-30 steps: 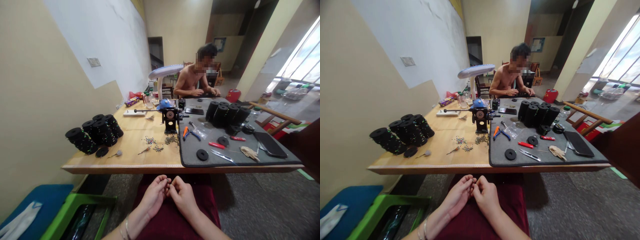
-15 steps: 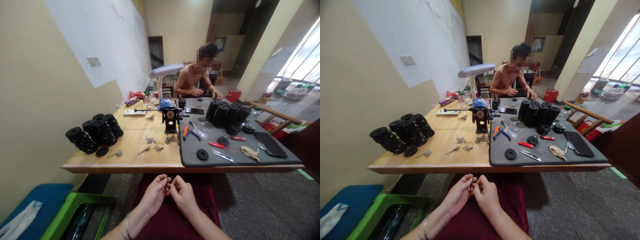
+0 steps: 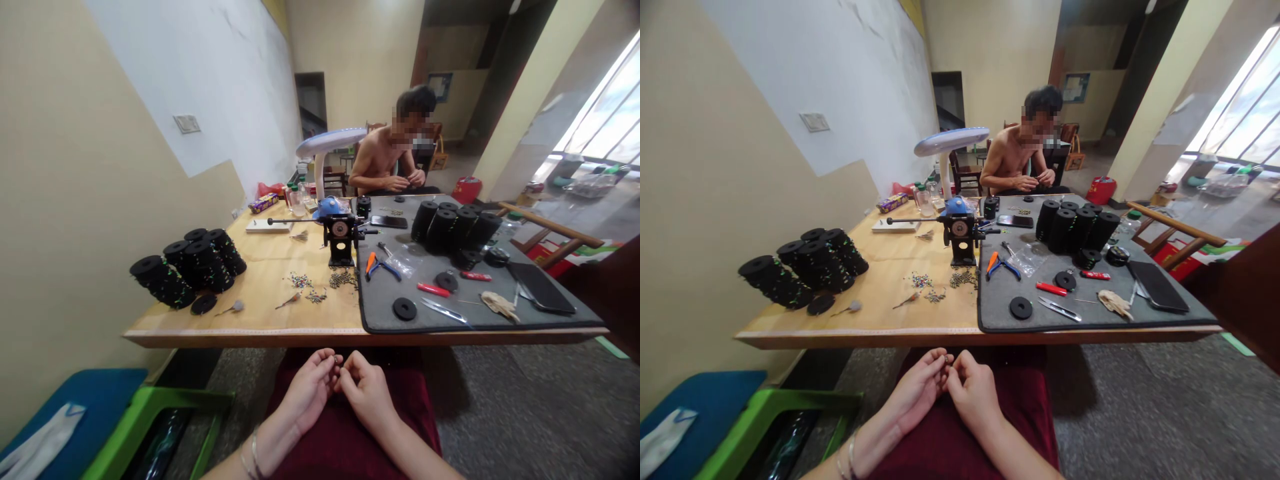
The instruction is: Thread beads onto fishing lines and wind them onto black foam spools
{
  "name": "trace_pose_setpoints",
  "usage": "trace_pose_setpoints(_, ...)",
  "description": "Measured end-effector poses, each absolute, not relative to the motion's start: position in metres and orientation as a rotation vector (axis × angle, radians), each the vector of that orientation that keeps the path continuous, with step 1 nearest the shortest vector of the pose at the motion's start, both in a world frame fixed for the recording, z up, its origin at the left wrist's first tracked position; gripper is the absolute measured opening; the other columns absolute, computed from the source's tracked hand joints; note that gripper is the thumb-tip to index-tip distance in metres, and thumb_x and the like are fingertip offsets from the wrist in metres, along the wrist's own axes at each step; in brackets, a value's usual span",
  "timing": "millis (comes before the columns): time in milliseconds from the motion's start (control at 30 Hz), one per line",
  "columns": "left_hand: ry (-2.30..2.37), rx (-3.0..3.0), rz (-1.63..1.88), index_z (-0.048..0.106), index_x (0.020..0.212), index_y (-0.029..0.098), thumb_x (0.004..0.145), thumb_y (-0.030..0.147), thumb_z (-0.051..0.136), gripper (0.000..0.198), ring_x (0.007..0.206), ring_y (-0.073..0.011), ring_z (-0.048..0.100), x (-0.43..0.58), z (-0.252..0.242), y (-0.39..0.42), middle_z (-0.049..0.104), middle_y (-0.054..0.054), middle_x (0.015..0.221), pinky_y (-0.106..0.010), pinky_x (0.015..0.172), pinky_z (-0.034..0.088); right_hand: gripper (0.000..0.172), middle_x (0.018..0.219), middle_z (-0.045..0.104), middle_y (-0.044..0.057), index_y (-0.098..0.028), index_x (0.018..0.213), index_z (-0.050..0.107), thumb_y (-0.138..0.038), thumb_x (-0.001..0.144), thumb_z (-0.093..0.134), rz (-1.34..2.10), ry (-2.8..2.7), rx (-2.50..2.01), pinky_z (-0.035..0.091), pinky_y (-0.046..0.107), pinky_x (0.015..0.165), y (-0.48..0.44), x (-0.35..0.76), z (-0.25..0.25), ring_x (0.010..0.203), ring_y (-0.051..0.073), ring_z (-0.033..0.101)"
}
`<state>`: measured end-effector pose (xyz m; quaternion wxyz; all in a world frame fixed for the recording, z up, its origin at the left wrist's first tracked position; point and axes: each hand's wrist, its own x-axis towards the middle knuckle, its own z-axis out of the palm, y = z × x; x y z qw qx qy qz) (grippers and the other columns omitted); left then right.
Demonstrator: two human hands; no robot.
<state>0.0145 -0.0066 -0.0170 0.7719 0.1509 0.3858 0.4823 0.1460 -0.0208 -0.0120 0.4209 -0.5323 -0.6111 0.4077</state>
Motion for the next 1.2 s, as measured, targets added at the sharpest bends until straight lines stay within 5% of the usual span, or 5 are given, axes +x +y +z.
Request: trace_pose_setpoints(1200,0.844,0.311,1.031,0.058,0.081,0.015,0.073,0.015,0.073,0.017,0.062,-0.0104,0.06,0.0159,-0.0165,-0.0063,0.066,-0.003,0.079,-0.021,0.059,0.046,0.018,0.057,0.067,0.0,-0.021,0.067,0.049,-0.028,0.084,0.048,1.007,-1.532,-1.324,0.043,0.019,0.05,-0.0209,0.147,-0.0171,0.05,0.013,0.061)
